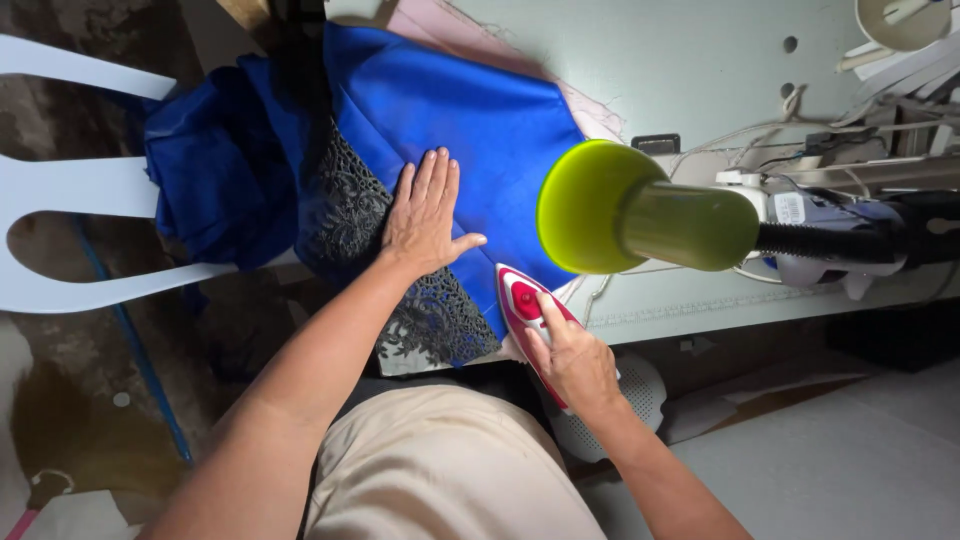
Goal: Ironing a blue fabric and carefully aligning a black lace trim on its surface
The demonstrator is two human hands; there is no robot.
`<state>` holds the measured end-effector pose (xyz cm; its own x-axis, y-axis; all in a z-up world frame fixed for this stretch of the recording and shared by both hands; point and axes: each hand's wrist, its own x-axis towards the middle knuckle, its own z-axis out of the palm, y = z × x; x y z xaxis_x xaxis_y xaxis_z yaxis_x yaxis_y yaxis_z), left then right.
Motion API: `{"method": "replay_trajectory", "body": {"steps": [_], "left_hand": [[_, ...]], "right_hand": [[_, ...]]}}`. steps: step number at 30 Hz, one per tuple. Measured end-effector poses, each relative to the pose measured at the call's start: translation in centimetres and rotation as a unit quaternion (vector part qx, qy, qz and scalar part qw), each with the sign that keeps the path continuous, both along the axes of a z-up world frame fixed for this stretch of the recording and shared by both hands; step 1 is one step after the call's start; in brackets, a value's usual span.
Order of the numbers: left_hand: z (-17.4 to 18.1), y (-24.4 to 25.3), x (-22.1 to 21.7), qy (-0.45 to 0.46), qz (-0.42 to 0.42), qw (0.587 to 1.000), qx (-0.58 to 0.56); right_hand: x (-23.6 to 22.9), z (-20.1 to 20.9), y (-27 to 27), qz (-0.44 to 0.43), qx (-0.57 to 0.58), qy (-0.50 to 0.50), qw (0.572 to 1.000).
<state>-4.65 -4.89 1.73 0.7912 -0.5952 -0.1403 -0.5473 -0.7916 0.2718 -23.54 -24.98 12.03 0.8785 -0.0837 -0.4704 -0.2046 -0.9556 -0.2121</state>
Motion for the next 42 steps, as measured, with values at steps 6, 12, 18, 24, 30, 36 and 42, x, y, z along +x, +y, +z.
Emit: {"method": "replay_trajectory", "body": {"steps": [6, 12, 18, 24, 30, 36, 42], "left_hand": [[-1.2, 0.5, 0.2, 0.021, 0.002, 1.0, 0.003], [-4.0, 6.1, 7.3, -0.107, 0.178, 0.952, -0.224], [-11.4, 12.1, 15.5, 0.096, 0.319, 0.929, -0.163], [-7.2, 11.6, 15.1, 0.152, 0.317, 0.911, -0.216], [-7.0, 11.3, 15.8, 0.19, 0.332, 0.899, -0.214], [-5.9, 11.6, 16.3, 0.229, 0.352, 0.881, -0.217], [-6.6, 11.5, 16.0, 0.211, 0.34, 0.891, -0.216]], "right_hand": [[3.7, -0.2, 1.9, 0.029, 0.046, -0.038, 0.998], [8.0, -1.6, 4.0, 0.033, 0.06, -0.036, 0.997], [15.1, -0.9, 7.4, -0.009, 0.073, 0.036, 0.997], [15.8, 0.1, 7.9, -0.006, 0.033, 0.114, 0.993], [20.0, 0.7, 11.5, -0.006, 0.057, 0.014, 0.998], [19.0, 1.5, 11.3, 0.007, 0.077, -0.007, 0.997], [22.5, 0.4, 13.4, -0.039, 0.079, -0.015, 0.996]]}}
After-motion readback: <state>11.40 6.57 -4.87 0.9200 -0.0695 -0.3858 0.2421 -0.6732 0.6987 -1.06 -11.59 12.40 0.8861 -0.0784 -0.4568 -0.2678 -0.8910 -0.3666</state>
